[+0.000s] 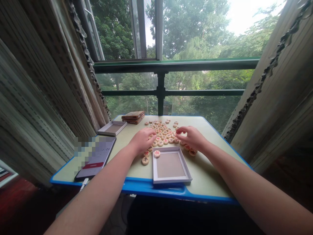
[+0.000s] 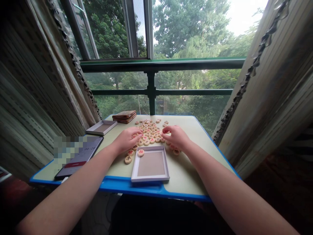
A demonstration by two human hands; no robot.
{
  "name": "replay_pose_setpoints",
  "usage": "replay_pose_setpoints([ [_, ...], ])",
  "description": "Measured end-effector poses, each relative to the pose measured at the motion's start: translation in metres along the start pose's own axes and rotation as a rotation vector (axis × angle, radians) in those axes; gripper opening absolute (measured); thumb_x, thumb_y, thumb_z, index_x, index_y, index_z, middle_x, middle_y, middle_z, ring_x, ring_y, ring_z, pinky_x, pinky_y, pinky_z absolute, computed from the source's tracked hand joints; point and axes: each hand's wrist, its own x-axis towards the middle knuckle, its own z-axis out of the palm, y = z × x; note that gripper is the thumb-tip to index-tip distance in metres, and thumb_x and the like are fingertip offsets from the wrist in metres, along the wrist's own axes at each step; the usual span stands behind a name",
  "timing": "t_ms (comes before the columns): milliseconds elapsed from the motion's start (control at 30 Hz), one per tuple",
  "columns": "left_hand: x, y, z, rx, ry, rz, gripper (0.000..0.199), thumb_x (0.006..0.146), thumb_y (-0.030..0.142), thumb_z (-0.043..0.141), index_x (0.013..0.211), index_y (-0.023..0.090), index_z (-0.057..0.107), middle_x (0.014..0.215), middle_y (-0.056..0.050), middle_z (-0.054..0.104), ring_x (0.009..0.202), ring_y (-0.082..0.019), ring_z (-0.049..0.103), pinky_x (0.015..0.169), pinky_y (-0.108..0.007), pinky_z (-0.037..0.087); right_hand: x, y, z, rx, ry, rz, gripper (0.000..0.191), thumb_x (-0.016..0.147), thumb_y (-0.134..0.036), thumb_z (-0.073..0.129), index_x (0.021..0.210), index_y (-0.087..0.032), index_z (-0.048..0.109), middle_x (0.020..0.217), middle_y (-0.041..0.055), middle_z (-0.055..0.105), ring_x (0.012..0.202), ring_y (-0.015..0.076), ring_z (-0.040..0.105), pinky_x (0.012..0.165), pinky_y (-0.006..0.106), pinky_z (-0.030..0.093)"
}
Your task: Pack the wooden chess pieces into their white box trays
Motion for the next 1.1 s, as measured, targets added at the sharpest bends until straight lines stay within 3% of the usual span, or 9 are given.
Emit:
replay_pose_setpoints([
  [133, -0.001, 0.002, -0.002, 0.024, -0.02, 0.001, 0.028, 0.084, 0.033, 0.043, 0.084, 0.019, 0.067, 0.094, -0.007, 0.068, 0.095, -0.02, 0.058, 0.089, -0.032, 0.044, -0.003, -0.007, 0.0, 0.001, -0.028, -0.067, 0.022, 0.077, -0.031, 0.058, 0.094, -0.021, 0.066, 0.089, 0.0024, 0.07, 0.092, 0.0189, 0.055, 0.075, 0.026, 0.042],
  [267, -0.003, 0.004, -0.003, 0.059, -0.116, -0.035, 0.029, 0.084, 0.033, 0.041, 0.083, 0.019, 0.067, 0.087, -0.006, 0.068, 0.084, -0.019, 0.06, 0.078, -0.029, 0.046, 0.0, 0.001, -0.002, -0.139, -0.031, 0.084, 0.02, 0.078, -0.034, 0.055, 0.087, -0.022, 0.068, 0.089, 0.0032, 0.07, 0.092, 0.0203, 0.055, 0.072, 0.026, 0.041],
  [367, -0.004, 0.006, -0.004, 0.053, -0.123, -0.044, 0.03, 0.085, 0.034, 0.041, 0.082, 0.019, 0.067, 0.085, -0.005, 0.068, 0.079, -0.019, 0.06, 0.073, -0.028, 0.045, 0.004, 0.009, -0.003, -0.114, -0.066, 0.203, 0.023, 0.077, -0.035, 0.057, 0.09, -0.02, 0.069, 0.092, 0.0039, 0.07, 0.087, 0.0184, 0.058, 0.069, 0.024, 0.041],
  [500, -0.004, 0.006, -0.004, 0.049, -0.117, -0.033, 0.03, 0.085, 0.033, 0.041, 0.082, 0.019, 0.067, 0.085, -0.005, 0.068, 0.08, -0.019, 0.06, 0.072, -0.029, 0.044, 0.005, 0.015, -0.001, -0.037, -0.081, 0.285, 0.028, 0.075, -0.036, 0.059, 0.093, -0.018, 0.069, 0.091, 0.0058, 0.07, 0.08, 0.0168, 0.061, 0.066, 0.022, 0.041],
  [733, -0.004, 0.006, -0.003, 0.063, -0.109, -0.021, 0.029, 0.084, 0.031, 0.04, 0.075, 0.018, 0.064, 0.081, -0.006, 0.066, 0.079, -0.018, 0.058, 0.073, -0.029, 0.044, 0.004, 0.011, -0.007, -0.06, -0.07, 0.277, 0.028, 0.075, -0.031, 0.056, 0.097, -0.018, 0.069, 0.095, 0.0062, 0.07, 0.082, 0.0168, 0.061, 0.064, 0.021, 0.04],
  [833, -0.003, 0.006, -0.004, 0.058, -0.11, -0.021, 0.028, 0.084, 0.031, 0.04, 0.074, 0.019, 0.064, 0.081, -0.005, 0.066, 0.08, -0.019, 0.058, 0.077, -0.03, 0.045, 0.006, 0.014, -0.016, -0.141, -0.081, 0.393, 0.025, 0.074, -0.026, 0.052, 0.089, -0.019, 0.07, 0.086, 0.0058, 0.071, 0.076, 0.017, 0.061, 0.057, 0.022, 0.037],
  [967, -0.001, 0.0, -0.001, 0.085, -0.04, -0.075, 0.025, 0.083, 0.031, 0.043, 0.083, 0.018, 0.065, 0.094, -0.008, 0.065, 0.095, -0.022, 0.056, 0.088, -0.034, 0.043, 0.008, 0.022, -0.025, -0.18, -0.166, 0.46, 0.023, 0.07, -0.023, 0.052, 0.082, -0.017, 0.071, 0.077, 0.0057, 0.07, 0.073, 0.0175, 0.06, 0.055, 0.023, 0.037],
  [1100, 0.001, -0.014, 0.008, 0.147, 0.06, -0.28, 0.038, 0.085, 0.034, 0.04, 0.114, 0.016, 0.056, 0.122, -0.013, 0.056, 0.119, -0.026, 0.045, 0.103, -0.039, 0.032, 0.006, 0.016, -0.03, -0.096, -0.275, 0.47, 0.022, 0.07, -0.021, 0.055, 0.083, -0.015, 0.071, 0.078, 0.0063, 0.07, 0.069, 0.0153, 0.06, 0.054, 0.021, 0.038],
])
